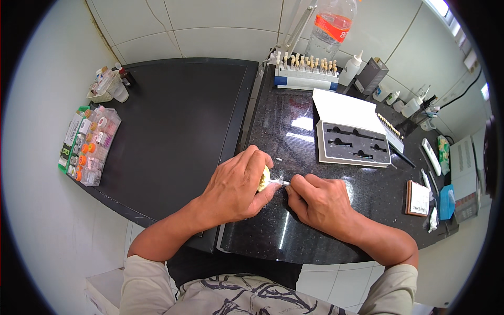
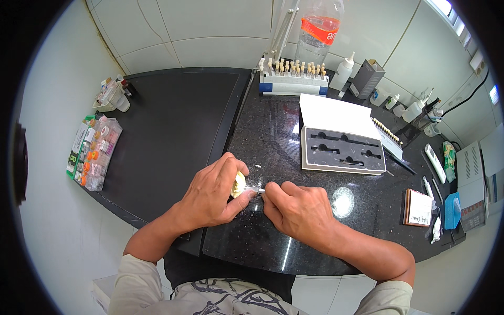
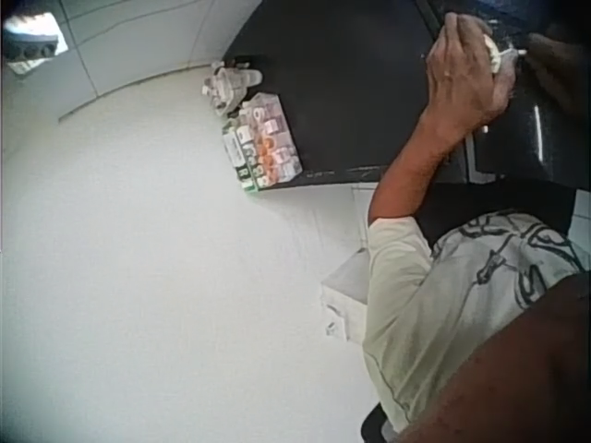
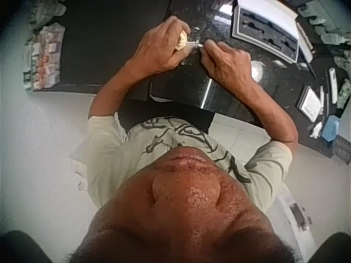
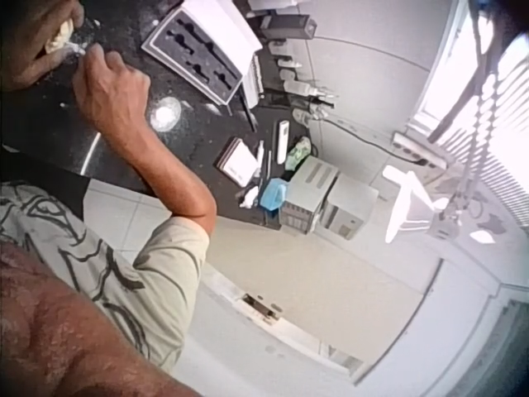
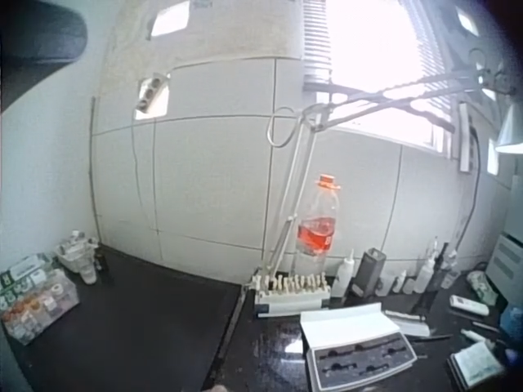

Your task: Trim excess material from a plaster dental mold using a precision knife.

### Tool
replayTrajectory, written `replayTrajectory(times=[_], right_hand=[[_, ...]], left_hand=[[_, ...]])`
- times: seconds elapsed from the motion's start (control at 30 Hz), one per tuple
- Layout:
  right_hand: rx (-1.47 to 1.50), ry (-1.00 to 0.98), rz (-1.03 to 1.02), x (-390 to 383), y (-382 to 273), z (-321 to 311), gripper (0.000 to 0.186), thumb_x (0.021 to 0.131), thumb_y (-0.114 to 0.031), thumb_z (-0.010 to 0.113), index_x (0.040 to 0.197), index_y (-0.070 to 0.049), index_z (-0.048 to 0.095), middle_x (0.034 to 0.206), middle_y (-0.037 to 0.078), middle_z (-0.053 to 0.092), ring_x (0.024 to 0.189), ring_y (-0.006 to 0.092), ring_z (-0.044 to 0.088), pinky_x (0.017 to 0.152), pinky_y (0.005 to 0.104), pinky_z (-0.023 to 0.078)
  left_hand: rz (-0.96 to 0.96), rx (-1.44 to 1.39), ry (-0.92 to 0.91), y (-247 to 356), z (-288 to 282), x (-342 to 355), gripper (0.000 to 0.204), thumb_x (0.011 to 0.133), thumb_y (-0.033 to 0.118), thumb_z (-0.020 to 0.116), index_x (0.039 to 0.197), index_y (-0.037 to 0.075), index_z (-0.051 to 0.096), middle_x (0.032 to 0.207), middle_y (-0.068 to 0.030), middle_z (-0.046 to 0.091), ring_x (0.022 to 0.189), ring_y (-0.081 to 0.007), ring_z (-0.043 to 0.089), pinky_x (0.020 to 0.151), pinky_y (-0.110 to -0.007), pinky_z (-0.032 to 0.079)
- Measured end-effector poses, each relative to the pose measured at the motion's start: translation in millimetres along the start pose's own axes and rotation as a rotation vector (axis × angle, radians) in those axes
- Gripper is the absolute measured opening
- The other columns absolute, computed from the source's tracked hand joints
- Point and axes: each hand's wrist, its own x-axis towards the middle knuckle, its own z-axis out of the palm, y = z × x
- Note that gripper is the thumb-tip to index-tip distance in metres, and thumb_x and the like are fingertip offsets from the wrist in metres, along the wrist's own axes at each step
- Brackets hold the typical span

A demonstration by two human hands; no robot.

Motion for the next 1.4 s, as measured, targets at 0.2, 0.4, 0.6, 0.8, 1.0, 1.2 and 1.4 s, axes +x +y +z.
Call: replayTrajectory(times=[0.2,0.4,0.6,0.8,1.0,1.2,1.4], right_hand=[[0.005,0.001,0.004,0.8,-0.1,-0.6,0.019,0.098,-0.016,0.073,0.086,-0.010,0.059,0.060,0.003,0.053,0.044,0.0211,0.058,0.039,0.0390,0.044],[0.013,0.017,-0.001,0.0,1.4,1.5,0.021,0.099,-0.017,0.073,0.086,-0.009,0.059,0.060,0.003,0.053,0.043,0.0214,0.057,0.040,0.0395,0.044],[0.040,0.014,-0.008,-0.5,2.9,0.1,0.019,0.099,-0.017,0.074,0.088,-0.009,0.060,0.060,0.003,0.054,0.042,0.0209,0.056,0.039,0.0391,0.043],[0.043,0.003,-0.013,-0.2,3.4,0.2,0.017,0.098,-0.017,0.074,0.090,-0.009,0.061,0.060,0.003,0.055,0.041,0.0203,0.056,0.039,0.0388,0.043],[0.038,0.028,-0.022,-0.5,3.7,2.1,0.017,0.098,-0.017,0.073,0.090,-0.009,0.061,0.060,0.003,0.054,0.041,0.0197,0.055,0.038,0.0384,0.042],[0.055,0.022,-0.022,-0.4,4.3,1.0,0.019,0.098,-0.018,0.074,0.088,-0.008,0.061,0.059,0.003,0.054,0.041,0.0194,0.055,0.038,0.0382,0.042],[0.057,0.025,-0.030,-0.6,4.4,1.3,0.019,0.097,-0.018,0.075,0.088,-0.009,0.061,0.059,0.003,0.055,0.041,0.0196,0.055,0.038,0.0380,0.041]], left_hand=[[0.005,-0.031,0.027,-0.6,1.7,0.2,0.039,0.093,0.024,0.080,0.114,0.001,0.056,0.098,-0.0155,0.059,0.082,-0.0324,0.066,0.073,-0.043,0.053],[0.026,-0.033,0.032,-2.8,3.1,0.4,0.037,0.094,0.024,0.080,0.111,0.001,0.057,0.095,-0.0143,0.059,0.079,-0.0310,0.064,0.070,-0.042,0.052],[0.027,-0.052,0.050,-1.3,2.7,1.1,0.037,0.092,0.022,0.081,0.112,0.001,0.057,0.094,-0.0141,0.060,0.079,-0.0310,0.064,0.070,-0.042,0.052],[0.059,-0.042,0.061,-2.6,2.8,1.3,0.037,0.090,0.020,0.081,0.110,0.002,0.057,0.094,-0.0138,0.060,0.079,-0.0305,0.064,0.070,-0.042,0.051],[0.089,-0.017,0.056,-4.3,3.1,2.1,0.034,0.092,0.023,0.079,0.107,0.002,0.057,0.093,-0.0131,0.060,0.078,-0.0301,0.064,0.070,-0.042,0.050],[0.079,-0.047,0.071,-2.5,3.8,1.7,0.032,0.093,0.022,0.078,0.107,0.003,0.057,0.093,-0.0126,0.060,0.078,-0.0301,0.064,0.070,-0.043,0.050],[0.107,-0.057,0.066,-4.1,3.1,2.8,0.032,0.092,0.021,0.079,0.107,0.003,0.057,0.092,-0.0126,0.060,0.078,-0.0309,0.064,0.070,-0.042,0.051]])
